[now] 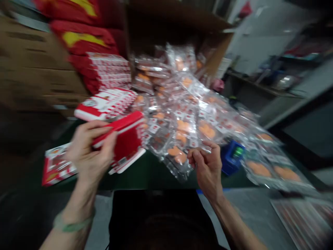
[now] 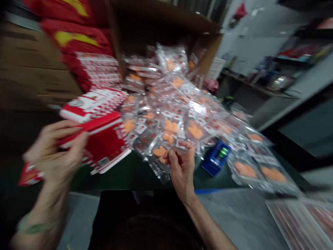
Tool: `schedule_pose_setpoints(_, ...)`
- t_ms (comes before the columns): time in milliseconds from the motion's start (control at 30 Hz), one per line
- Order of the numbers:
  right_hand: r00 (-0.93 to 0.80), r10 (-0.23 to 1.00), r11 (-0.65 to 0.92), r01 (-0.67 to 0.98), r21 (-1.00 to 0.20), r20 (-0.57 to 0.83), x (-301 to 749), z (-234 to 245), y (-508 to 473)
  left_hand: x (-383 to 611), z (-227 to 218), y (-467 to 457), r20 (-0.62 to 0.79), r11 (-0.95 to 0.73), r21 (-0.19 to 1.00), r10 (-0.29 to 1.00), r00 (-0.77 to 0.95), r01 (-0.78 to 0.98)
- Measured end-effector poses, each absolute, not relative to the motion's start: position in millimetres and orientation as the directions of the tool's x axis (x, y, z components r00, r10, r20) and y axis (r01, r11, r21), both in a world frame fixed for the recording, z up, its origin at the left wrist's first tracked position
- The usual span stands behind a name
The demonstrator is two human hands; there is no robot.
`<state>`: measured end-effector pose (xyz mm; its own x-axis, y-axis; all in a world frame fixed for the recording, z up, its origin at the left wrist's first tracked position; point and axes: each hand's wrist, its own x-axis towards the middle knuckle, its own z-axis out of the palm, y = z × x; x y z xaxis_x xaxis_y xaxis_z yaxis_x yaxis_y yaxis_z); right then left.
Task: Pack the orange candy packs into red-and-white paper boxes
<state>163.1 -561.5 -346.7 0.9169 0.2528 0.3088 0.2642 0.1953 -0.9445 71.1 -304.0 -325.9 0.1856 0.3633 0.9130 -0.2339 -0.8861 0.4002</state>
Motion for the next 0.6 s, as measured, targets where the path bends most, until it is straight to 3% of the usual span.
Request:
schedule_pose_setpoints(33, 0.882, 0.349, 0.251, 0.238, -0.938, 0.317, 162, -333, -543, 69, -326, -307, 0.936, -0.919, 0.337, 0.303, 0.181, -0.205)
schedule_pose_setpoints(133, 0.767, 0.575, 0.323, 0.106, -0.94, 0.284, 155, -298, -490, 69, -326, -315, 0.918, -0.908, 0.374, 0.334, 0.212, -0.189)
schedule_pose_setpoints(233, 0.709, 0.671, 0.31, -0.001, -0.951, 0.218, 145, -279, -449, 68, -325, -322, 0.916, -0.903, 0.386, 0.352, 0.193, -0.187)
schedule_pose_setpoints(467, 0.808, 0.57, 0.213, 0.027, -0.977, 0.147, 142, -284, -417, 61, -323, -330, 0.949, -0.927, 0.3, 0.268, 0.165, -0.224)
schedule_pose_setpoints(600, 0.862, 0.492, 0.249, -0.009, -0.969, 0.119, 134, -288, -415, 59, -314, -323, 0.924, -0.906, 0.317, 0.227, 0.309, -0.28)
